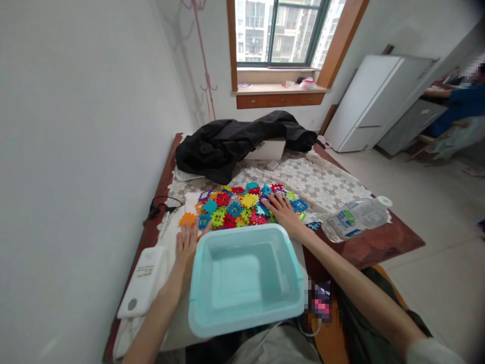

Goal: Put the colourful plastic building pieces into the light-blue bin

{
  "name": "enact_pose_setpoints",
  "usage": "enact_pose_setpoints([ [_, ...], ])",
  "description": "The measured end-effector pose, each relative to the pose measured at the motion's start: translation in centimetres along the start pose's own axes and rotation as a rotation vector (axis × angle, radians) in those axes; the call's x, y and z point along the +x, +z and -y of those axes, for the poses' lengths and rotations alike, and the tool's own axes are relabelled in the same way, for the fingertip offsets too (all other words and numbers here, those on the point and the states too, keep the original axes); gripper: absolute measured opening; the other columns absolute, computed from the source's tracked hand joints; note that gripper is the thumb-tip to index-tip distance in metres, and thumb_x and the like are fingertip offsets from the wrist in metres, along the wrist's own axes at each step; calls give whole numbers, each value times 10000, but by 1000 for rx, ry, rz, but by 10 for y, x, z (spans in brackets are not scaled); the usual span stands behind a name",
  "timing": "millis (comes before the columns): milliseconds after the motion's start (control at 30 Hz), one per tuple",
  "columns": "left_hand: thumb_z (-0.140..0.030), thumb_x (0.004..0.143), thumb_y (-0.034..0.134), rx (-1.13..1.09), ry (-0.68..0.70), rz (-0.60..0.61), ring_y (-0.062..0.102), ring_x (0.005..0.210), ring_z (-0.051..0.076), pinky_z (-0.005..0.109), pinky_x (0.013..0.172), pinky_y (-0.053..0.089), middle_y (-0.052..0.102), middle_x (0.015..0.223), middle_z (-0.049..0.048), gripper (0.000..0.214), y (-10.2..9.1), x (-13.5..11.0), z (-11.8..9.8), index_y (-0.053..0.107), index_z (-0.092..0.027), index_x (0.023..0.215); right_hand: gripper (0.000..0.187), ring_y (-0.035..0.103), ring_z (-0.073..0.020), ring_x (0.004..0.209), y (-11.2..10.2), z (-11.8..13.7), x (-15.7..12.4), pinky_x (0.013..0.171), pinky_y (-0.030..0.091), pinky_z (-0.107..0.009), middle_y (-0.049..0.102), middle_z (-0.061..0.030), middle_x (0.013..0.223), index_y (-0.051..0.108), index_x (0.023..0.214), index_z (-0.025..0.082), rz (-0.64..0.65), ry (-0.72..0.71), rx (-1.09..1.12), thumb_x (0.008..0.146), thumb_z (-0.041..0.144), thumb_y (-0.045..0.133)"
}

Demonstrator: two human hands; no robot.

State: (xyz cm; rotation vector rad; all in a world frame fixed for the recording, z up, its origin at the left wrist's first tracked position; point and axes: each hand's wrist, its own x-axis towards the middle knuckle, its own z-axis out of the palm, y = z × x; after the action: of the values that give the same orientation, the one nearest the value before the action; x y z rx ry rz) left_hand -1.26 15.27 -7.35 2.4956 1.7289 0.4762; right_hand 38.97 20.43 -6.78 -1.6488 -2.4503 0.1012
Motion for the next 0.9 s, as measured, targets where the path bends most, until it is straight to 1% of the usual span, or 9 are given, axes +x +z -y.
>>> enact_pose_setpoints([
  [100, -311, 1090, 469, 77, -28, 7, 138, 1712, 443, 725, 1354, 126, 243, 1835, 145, 577, 6, 35, -2, 522, -230, 1659, 794, 255, -384, 1678, -8, -1, 12, 1374, 174, -600, 361, -102, 1801, 368, 1733, 252, 22, -129, 10, 1049, 560, 626],
  [200, -351, 1120, 435, 97, -65, -37, 265, 1684, 426, 706, 1346, 206, 348, 1793, 159, 533, 7, 67, -8, 586, -211, 1611, 805, 392, -377, 1602, -6, -1, 28, 1339, 276, -576, 453, -128, 1748, 422, 1708, 225, -40, -225, 16, 1016, 550, 676],
  [300, -384, 1127, 438, 61, -79, -44, 388, 1637, 389, 657, 1325, 325, 411, 1768, 122, 500, 11, 98, -17, 623, -253, 1573, 927, 472, -415, 1524, 8, 3, 50, 1275, 381, -614, 462, -156, 1735, 411, 1717, 230, -170, -210, 42, 938, 603, 748],
  [433, -378, 1138, 403, 7, -118, -95, 456, 1600, 346, 606, 1339, 339, 464, 1742, 99, 490, 20, 134, -28, 645, -240, 1541, 794, 450, -445, 1543, 25, 16, 77, 1269, 366, -683, 513, -154, 1695, 562, 1620, 247, -320, -167, 62, 935, 603, 748],
  [600, -361, 1145, 341, -102, -65, -167, 424, 1625, 322, 628, 1345, 324, 525, 1703, 72, 516, 17, 128, -30, 614, -252, 1568, 530, 610, -373, 1424, 32, 18, 80, 1213, 482, -596, 689, -170, 1501, 699, 1441, 213, -383, -217, 154, 1001, 508, 690],
  [700, -437, 1117, 418, -67, -70, -189, 417, 1626, 352, 678, 1355, 252, 556, 1674, 113, 545, 18, 112, -22, 590, -244, 1597, 812, 470, -466, 1554, 35, 16, 76, 1263, 363, -736, 529, -195, 1675, 583, 1593, 240, -404, -200, 115, 915, 649, 763],
  [767, -595, 1018, 589, -18, -118, -181, 343, 1650, 440, 755, 1327, 214, 466, 1731, 158, 737, 25, 105, -19, 518, -238, 1658, 999, 381, -526, 1598, 36, 18, 75, 1260, 295, -813, 442, -186, 1741, 520, 1650, 279, -349, -172, 99, 822, 756, 809],
  [833, -657, 919, 694, 7, -130, -144, 307, 1652, 495, 804, 1288, 227, 376, 1774, 173, 908, 35, 104, -17, 454, -259, 1700, 948, 443, -498, 1572, 37, 22, 76, 1268, 334, -774, 496, -172, 1710, 562, 1617, 280, -267, -184, 136, 831, 750, 807],
  [900, -642, 883, 736, -1, -88, -98, 321, 1650, 485, 784, 1290, 253, 362, 1782, 159, 947, 46, 106, -16, 433, -295, 1710, 820, 544, -433, 1511, 36, 26, 77, 1276, 393, -694, 598, -174, 1626, 614, 1561, 238, -228, -228, 192, 885, 663, 799],
])
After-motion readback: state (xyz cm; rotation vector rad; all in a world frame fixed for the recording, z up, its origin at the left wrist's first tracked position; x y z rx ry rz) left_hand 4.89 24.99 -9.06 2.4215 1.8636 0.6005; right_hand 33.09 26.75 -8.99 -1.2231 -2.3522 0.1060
